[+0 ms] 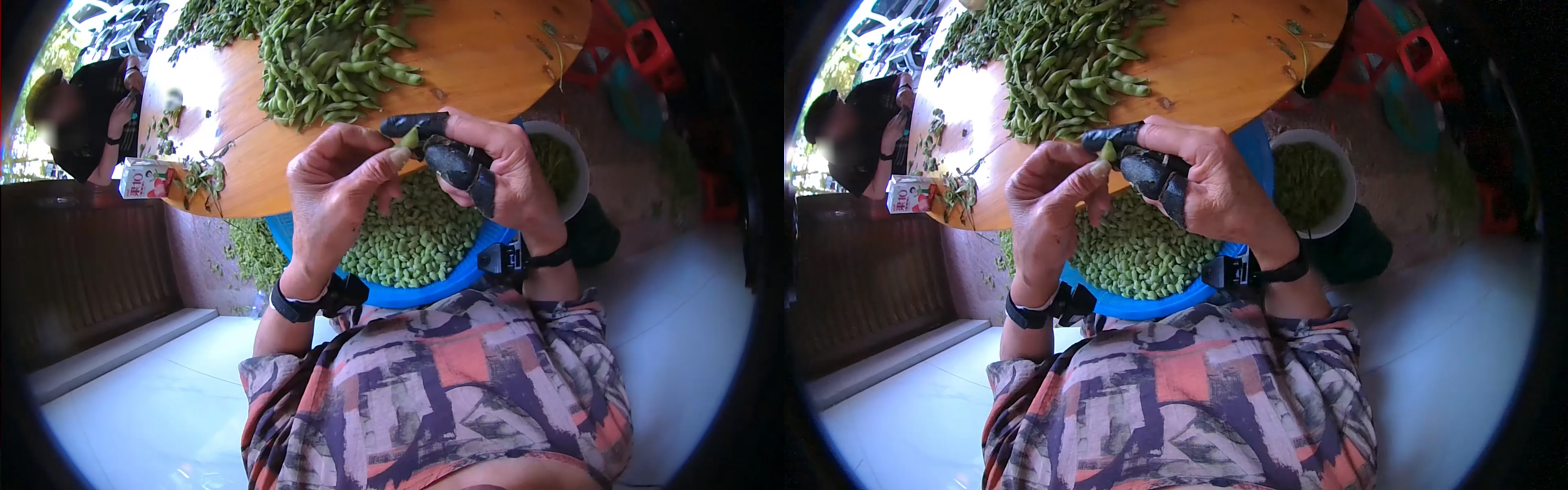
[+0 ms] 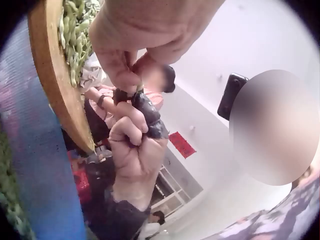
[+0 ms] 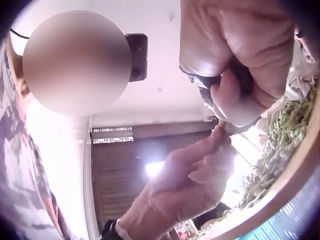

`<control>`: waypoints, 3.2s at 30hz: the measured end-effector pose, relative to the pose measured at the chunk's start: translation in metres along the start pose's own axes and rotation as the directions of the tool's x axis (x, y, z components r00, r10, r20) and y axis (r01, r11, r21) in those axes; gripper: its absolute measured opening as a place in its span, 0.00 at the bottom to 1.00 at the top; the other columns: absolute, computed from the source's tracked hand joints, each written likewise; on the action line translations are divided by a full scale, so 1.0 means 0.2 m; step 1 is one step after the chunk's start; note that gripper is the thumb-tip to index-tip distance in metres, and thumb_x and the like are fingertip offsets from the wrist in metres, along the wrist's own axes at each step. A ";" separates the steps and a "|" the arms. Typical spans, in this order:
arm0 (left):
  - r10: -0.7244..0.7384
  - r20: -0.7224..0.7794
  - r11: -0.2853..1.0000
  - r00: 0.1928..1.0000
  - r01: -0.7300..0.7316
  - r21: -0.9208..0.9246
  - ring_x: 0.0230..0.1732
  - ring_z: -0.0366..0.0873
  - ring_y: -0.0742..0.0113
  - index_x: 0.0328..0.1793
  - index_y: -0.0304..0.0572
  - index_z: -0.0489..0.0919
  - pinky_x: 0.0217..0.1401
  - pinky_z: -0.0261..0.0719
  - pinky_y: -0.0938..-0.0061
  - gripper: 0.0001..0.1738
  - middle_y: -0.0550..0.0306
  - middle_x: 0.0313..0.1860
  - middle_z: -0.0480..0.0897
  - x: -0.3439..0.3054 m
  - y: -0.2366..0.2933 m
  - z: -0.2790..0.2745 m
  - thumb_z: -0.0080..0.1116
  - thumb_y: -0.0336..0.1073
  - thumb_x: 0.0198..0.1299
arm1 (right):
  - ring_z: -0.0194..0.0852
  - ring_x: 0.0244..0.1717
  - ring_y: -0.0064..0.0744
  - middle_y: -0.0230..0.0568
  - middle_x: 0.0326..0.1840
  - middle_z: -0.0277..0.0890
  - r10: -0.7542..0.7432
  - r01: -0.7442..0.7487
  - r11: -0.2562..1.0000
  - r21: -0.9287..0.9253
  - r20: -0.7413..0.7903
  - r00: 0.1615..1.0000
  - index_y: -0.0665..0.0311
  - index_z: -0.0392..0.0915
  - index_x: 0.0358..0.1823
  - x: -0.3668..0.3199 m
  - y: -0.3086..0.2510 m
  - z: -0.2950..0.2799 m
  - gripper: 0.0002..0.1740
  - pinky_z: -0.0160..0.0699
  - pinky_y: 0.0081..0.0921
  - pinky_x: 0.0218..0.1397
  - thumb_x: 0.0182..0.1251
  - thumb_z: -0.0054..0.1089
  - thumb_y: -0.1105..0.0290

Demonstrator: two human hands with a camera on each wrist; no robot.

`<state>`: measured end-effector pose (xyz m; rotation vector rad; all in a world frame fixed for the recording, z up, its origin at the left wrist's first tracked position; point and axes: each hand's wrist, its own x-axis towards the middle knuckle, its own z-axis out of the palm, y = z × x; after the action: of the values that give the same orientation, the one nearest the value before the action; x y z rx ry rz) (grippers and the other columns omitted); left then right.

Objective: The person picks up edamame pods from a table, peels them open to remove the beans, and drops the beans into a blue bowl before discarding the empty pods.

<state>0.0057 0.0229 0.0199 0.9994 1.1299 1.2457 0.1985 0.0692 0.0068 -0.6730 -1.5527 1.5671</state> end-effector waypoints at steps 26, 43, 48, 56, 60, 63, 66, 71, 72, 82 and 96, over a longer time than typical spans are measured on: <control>-0.147 0.135 0.898 0.980 0.190 -0.397 0.17 0.75 0.67 0.37 0.36 0.78 0.15 0.68 0.78 0.04 0.51 0.26 0.82 -0.04 -0.13 0.02 0.62 0.27 0.64 | 0.64 0.21 0.11 0.24 0.20 0.70 0.003 -0.005 0.999 0.052 0.042 0.999 0.66 0.80 0.48 -0.06 0.10 0.00 0.12 0.61 0.15 0.23 0.68 0.53 0.71; -0.216 0.342 0.714 0.914 0.387 -0.583 0.22 0.79 0.68 0.43 0.36 0.78 0.16 0.69 0.80 0.03 0.54 0.27 0.81 -0.14 -0.36 -0.09 0.59 0.27 0.66 | 0.66 0.22 0.10 0.24 0.24 0.72 0.269 -0.273 0.960 0.062 0.066 0.961 0.66 0.81 0.44 -0.16 0.14 0.07 0.10 0.64 0.14 0.25 0.65 0.51 0.75; -0.223 0.279 0.797 0.934 0.339 -0.500 0.21 0.78 0.68 0.46 0.35 0.78 0.15 0.66 0.81 0.07 0.52 0.27 0.81 -0.17 -0.34 -0.08 0.61 0.30 0.65 | 0.66 0.29 0.08 0.21 0.30 0.72 0.040 -0.042 0.999 -0.031 -0.054 0.998 0.65 0.81 0.53 -0.15 0.15 0.07 0.15 0.65 0.12 0.29 0.66 0.60 0.72; -0.238 0.211 0.971 0.948 0.240 0.018 0.24 0.76 0.79 0.46 0.32 0.81 0.25 0.73 0.81 0.11 0.64 0.25 0.80 -0.20 -0.33 -0.07 0.66 0.32 0.63 | 0.73 0.34 0.23 0.30 0.32 0.75 0.046 -0.037 0.956 -0.290 0.022 0.999 0.67 0.81 0.52 -0.17 0.19 0.09 0.15 0.74 0.25 0.38 0.62 0.61 0.78; 0.010 0.204 0.921 0.979 -0.088 0.378 0.22 0.73 0.80 0.39 0.32 0.82 0.23 0.68 0.79 0.09 0.64 0.21 0.78 -0.22 -0.37 -0.07 0.66 0.33 0.63 | 0.73 0.32 0.23 0.32 0.29 0.74 -0.065 0.082 0.931 -0.356 0.060 0.996 0.66 0.81 0.54 -0.19 0.24 0.10 0.18 0.74 0.24 0.37 0.63 0.57 0.79; 0.273 0.256 0.806 0.927 -0.366 0.465 0.19 0.68 0.81 0.32 0.34 0.81 0.20 0.63 0.80 0.11 0.65 0.19 0.75 -0.23 -0.40 -0.07 0.65 0.34 0.64 | 0.70 0.28 0.17 0.27 0.28 0.73 0.134 -0.128 0.985 -0.115 0.048 0.990 0.64 0.81 0.56 -0.23 0.25 0.10 0.19 0.71 0.19 0.33 0.65 0.51 0.74; -0.205 0.218 0.976 0.954 0.184 0.113 0.18 0.66 0.81 0.27 0.38 0.76 0.18 0.57 0.82 0.15 0.65 0.20 0.75 -0.24 -0.39 -0.10 0.61 0.36 0.68 | 0.66 0.24 0.11 0.23 0.27 0.73 0.246 -0.249 0.967 0.054 0.051 0.968 0.62 0.81 0.58 -0.25 0.29 0.12 0.21 0.66 0.15 0.28 0.66 0.47 0.68; -0.330 0.243 0.928 0.912 0.361 -0.093 0.17 0.63 0.81 0.30 0.40 0.75 0.18 0.53 0.82 0.16 0.66 0.18 0.72 -0.23 -0.41 -0.11 0.57 0.39 0.71 | 0.65 0.23 0.08 0.21 0.26 0.72 0.270 -0.270 0.959 0.086 0.020 0.963 0.61 0.79 0.61 -0.25 0.30 0.13 0.24 0.64 0.13 0.25 0.65 0.50 0.64; -0.372 0.266 0.896 0.889 0.419 -0.149 0.17 0.59 0.82 0.30 0.42 0.75 0.18 0.52 0.82 0.16 0.68 0.15 0.70 -0.22 -0.40 -0.11 0.57 0.41 0.71 | 0.64 0.23 0.08 0.21 0.26 0.71 0.287 -0.287 0.955 0.072 0.011 0.958 0.61 0.79 0.62 -0.24 0.29 0.14 0.24 0.63 0.12 0.25 0.64 0.50 0.64; -0.411 0.352 0.906 0.841 0.418 0.059 0.18 0.70 0.77 0.36 0.36 0.77 0.18 0.65 0.81 0.15 0.61 0.20 0.78 -0.22 -0.41 -0.14 0.51 0.40 0.74 | 0.62 0.22 0.08 0.21 0.24 0.71 0.362 -0.358 0.932 -0.055 0.126 0.924 0.64 0.75 0.64 -0.21 0.31 0.09 0.27 0.59 0.10 0.24 0.65 0.58 0.61; -0.328 0.341 0.932 0.881 0.361 -0.035 0.25 0.80 0.76 0.39 0.32 0.81 0.24 0.75 0.82 0.11 0.57 0.28 0.84 -0.22 -0.40 -0.15 0.60 0.36 0.68 | 0.58 0.24 0.09 0.25 0.30 0.69 0.346 -0.408 0.706 0.579 0.221 0.912 0.76 0.66 0.66 -0.25 0.41 0.08 0.58 0.58 0.07 0.24 0.51 0.67 0.30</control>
<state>-0.0075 -0.0275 -0.0596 0.8487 0.9234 0.8014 0.1967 0.0258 -0.0800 -0.5574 -0.8763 2.2994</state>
